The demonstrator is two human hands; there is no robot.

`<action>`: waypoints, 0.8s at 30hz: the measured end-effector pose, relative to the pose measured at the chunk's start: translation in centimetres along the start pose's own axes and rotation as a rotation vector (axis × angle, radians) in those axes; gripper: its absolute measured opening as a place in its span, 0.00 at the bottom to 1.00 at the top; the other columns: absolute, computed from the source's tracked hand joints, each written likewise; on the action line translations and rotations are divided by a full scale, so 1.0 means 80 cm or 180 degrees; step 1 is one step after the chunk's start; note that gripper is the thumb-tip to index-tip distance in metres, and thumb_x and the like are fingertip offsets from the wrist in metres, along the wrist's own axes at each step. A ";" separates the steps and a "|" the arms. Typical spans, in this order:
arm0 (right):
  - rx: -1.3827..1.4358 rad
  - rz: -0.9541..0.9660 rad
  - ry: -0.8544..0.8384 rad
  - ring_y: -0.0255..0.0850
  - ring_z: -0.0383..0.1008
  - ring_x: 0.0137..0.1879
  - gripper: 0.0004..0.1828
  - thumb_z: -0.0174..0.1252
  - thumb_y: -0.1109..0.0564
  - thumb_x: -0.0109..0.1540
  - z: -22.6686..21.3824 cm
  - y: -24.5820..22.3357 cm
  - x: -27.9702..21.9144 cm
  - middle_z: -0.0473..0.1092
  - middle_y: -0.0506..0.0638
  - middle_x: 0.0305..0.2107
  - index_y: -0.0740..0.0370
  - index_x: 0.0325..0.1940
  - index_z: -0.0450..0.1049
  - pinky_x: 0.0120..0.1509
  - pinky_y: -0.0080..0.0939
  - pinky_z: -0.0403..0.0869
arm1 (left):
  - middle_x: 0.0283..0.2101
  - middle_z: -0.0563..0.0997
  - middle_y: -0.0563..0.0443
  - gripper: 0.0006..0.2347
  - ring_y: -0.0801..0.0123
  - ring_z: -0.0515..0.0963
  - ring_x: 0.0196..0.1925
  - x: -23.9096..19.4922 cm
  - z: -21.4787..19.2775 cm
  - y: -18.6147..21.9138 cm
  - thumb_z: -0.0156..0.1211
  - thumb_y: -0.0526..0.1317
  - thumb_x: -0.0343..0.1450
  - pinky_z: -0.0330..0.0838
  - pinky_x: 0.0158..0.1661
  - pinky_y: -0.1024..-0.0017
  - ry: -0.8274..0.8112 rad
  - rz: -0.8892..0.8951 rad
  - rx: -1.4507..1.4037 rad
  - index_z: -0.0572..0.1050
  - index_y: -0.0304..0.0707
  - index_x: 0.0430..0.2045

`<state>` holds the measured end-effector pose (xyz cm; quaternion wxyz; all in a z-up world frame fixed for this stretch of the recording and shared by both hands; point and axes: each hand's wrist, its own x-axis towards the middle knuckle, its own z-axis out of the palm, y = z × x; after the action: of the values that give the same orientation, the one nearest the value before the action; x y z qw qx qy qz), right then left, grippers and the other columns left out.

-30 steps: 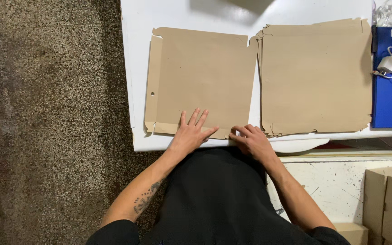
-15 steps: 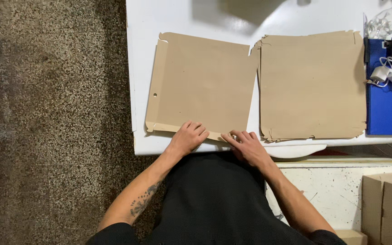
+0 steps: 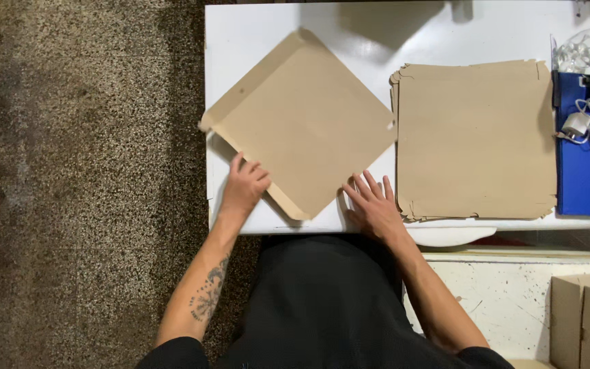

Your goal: The person assembles flat cardboard pizza boxes by folding the side flaps and tucking the tabs into slots to form the box shape. They repeat this process for multiple boxes and stack the finished ones on a nearby surface.

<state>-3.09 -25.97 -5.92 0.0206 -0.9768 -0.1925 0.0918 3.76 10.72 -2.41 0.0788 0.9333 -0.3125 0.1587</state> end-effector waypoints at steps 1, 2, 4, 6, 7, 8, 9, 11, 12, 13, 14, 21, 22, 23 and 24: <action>-0.0002 -0.0028 0.0001 0.44 0.44 0.83 0.38 0.55 0.33 0.63 -0.011 -0.009 0.009 0.54 0.41 0.76 0.26 0.77 0.54 0.84 0.65 0.43 | 0.34 0.83 0.57 0.04 0.65 0.80 0.49 -0.011 0.015 -0.014 0.64 0.38 0.66 0.62 0.64 0.43 0.0001 -0.0024 0.0014 0.79 0.51 0.21; -0.0016 0.0004 -0.0088 0.46 0.45 0.83 0.37 0.51 0.29 0.64 -0.021 -0.019 0.018 0.54 0.44 0.76 0.28 0.77 0.55 0.84 0.67 0.40 | 0.40 0.84 0.58 0.04 0.65 0.79 0.55 -0.022 0.031 -0.029 0.62 0.37 0.69 0.62 0.66 0.47 -0.0265 -0.0261 0.0053 0.80 0.53 0.27; -0.0033 0.0012 -0.0178 0.49 0.45 0.83 0.37 0.47 0.25 0.65 -0.029 -0.034 0.030 0.53 0.48 0.76 0.30 0.77 0.56 0.83 0.70 0.38 | 0.46 0.85 0.60 0.05 0.64 0.77 0.60 -0.029 0.033 -0.040 0.61 0.37 0.72 0.62 0.68 0.51 -0.0529 -0.0521 0.0098 0.82 0.55 0.33; -0.0027 0.0021 -0.0315 0.54 0.47 0.82 0.36 0.46 0.25 0.66 -0.023 -0.045 0.037 0.54 0.54 0.75 0.28 0.78 0.55 0.81 0.74 0.41 | 0.62 0.78 0.48 0.13 0.54 0.69 0.71 -0.024 0.007 -0.032 0.59 0.33 0.72 0.58 0.71 0.55 -0.1189 -0.1037 -0.0023 0.80 0.46 0.50; -0.0028 -0.0022 -0.0320 0.54 0.47 0.82 0.36 0.46 0.25 0.66 -0.026 -0.052 0.042 0.54 0.54 0.75 0.28 0.78 0.55 0.81 0.74 0.41 | 0.62 0.78 0.48 0.13 0.54 0.69 0.71 -0.042 0.032 -0.027 0.59 0.33 0.72 0.58 0.71 0.55 -0.1192 -0.1079 -0.0013 0.80 0.46 0.50; -0.0066 -0.0049 -0.0297 0.54 0.49 0.80 0.37 0.48 0.25 0.65 -0.029 -0.059 0.046 0.54 0.54 0.73 0.28 0.77 0.56 0.80 0.73 0.45 | 0.55 0.79 0.45 0.12 0.51 0.73 0.64 -0.059 0.057 -0.023 0.59 0.35 0.69 0.65 0.65 0.54 -0.1001 -0.0883 -0.0252 0.80 0.44 0.46; -0.0108 -0.0072 -0.0272 0.54 0.51 0.78 0.37 0.51 0.26 0.64 -0.032 -0.065 0.050 0.55 0.55 0.71 0.28 0.76 0.56 0.79 0.72 0.49 | 0.48 0.81 0.42 0.11 0.48 0.77 0.58 -0.076 0.083 -0.017 0.60 0.37 0.66 0.72 0.58 0.53 -0.0803 -0.0681 -0.0491 0.80 0.41 0.41; -0.0126 -0.0288 -0.0067 0.53 0.57 0.72 0.39 0.51 0.24 0.62 -0.030 -0.076 0.058 0.57 0.54 0.64 0.29 0.76 0.57 0.76 0.68 0.53 | 0.45 0.80 0.46 0.08 0.51 0.78 0.54 -0.067 0.050 0.010 0.58 0.43 0.70 0.73 0.54 0.55 -0.1032 -0.0715 -0.0606 0.79 0.44 0.38; -0.0139 -0.0467 0.0143 0.52 0.63 0.66 0.41 0.51 0.23 0.61 -0.029 -0.082 0.063 0.60 0.53 0.58 0.31 0.76 0.58 0.72 0.64 0.57 | 0.41 0.79 0.50 0.10 0.55 0.79 0.51 -0.062 0.033 0.023 0.56 0.49 0.73 0.74 0.50 0.57 -0.1260 -0.0713 -0.0732 0.79 0.46 0.34; -0.0141 -0.0493 0.0142 0.52 0.63 0.66 0.41 0.51 0.23 0.61 -0.033 -0.088 0.066 0.60 0.53 0.58 0.31 0.76 0.58 0.72 0.64 0.57 | 0.41 0.79 0.50 0.10 0.55 0.79 0.51 -0.066 0.025 0.020 0.56 0.49 0.73 0.74 0.50 0.57 -0.1256 -0.0738 -0.0727 0.79 0.46 0.34; -0.0127 -0.0588 0.0070 0.51 0.63 0.64 0.43 0.52 0.22 0.60 -0.036 -0.094 0.069 0.60 0.52 0.56 0.33 0.76 0.59 0.70 0.61 0.59 | 0.42 0.78 0.50 0.10 0.54 0.78 0.52 -0.069 0.017 0.018 0.58 0.49 0.72 0.75 0.50 0.58 -0.1323 -0.0832 -0.0626 0.79 0.47 0.37; -0.0244 -0.0892 -0.1036 0.47 0.51 0.75 0.54 0.67 0.44 0.60 -0.098 -0.118 0.050 0.59 0.49 0.61 0.46 0.83 0.43 0.75 0.57 0.53 | 0.43 0.75 0.38 0.35 0.41 0.74 0.57 -0.084 -0.019 0.022 0.57 0.66 0.69 0.73 0.55 0.50 -0.1585 -0.1040 -0.0560 0.67 0.38 0.63; -0.0243 -0.0901 -0.1043 0.47 0.51 0.75 0.54 0.67 0.44 0.60 -0.072 -0.113 0.041 0.59 0.49 0.61 0.46 0.83 0.43 0.75 0.57 0.53 | 0.43 0.75 0.38 0.35 0.41 0.74 0.57 -0.088 -0.022 0.033 0.57 0.66 0.69 0.73 0.55 0.50 -0.1590 -0.1049 -0.0563 0.67 0.38 0.63; -0.0144 -0.0972 -0.0676 0.47 0.52 0.75 0.51 0.60 0.36 0.61 -0.046 -0.107 0.033 0.59 0.48 0.60 0.47 0.82 0.44 0.75 0.58 0.54 | 0.49 0.74 0.37 0.36 0.40 0.73 0.58 -0.089 -0.024 0.041 0.58 0.67 0.66 0.66 0.59 0.43 -0.1617 -0.0928 -0.0441 0.66 0.49 0.65; -0.0045 -0.1039 -0.0307 0.46 0.52 0.74 0.51 0.52 0.27 0.61 -0.020 -0.100 0.026 0.59 0.47 0.59 0.49 0.82 0.46 0.74 0.60 0.56 | 0.56 0.73 0.35 0.37 0.39 0.72 0.59 -0.089 -0.026 0.050 0.59 0.69 0.63 0.60 0.63 0.36 -0.1643 -0.0806 -0.0318 0.66 0.60 0.67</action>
<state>-3.90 -17.78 -4.09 0.0190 -0.9272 -0.3499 0.1326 -4.60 12.03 -2.75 0.0618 0.9693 -0.2106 -0.1107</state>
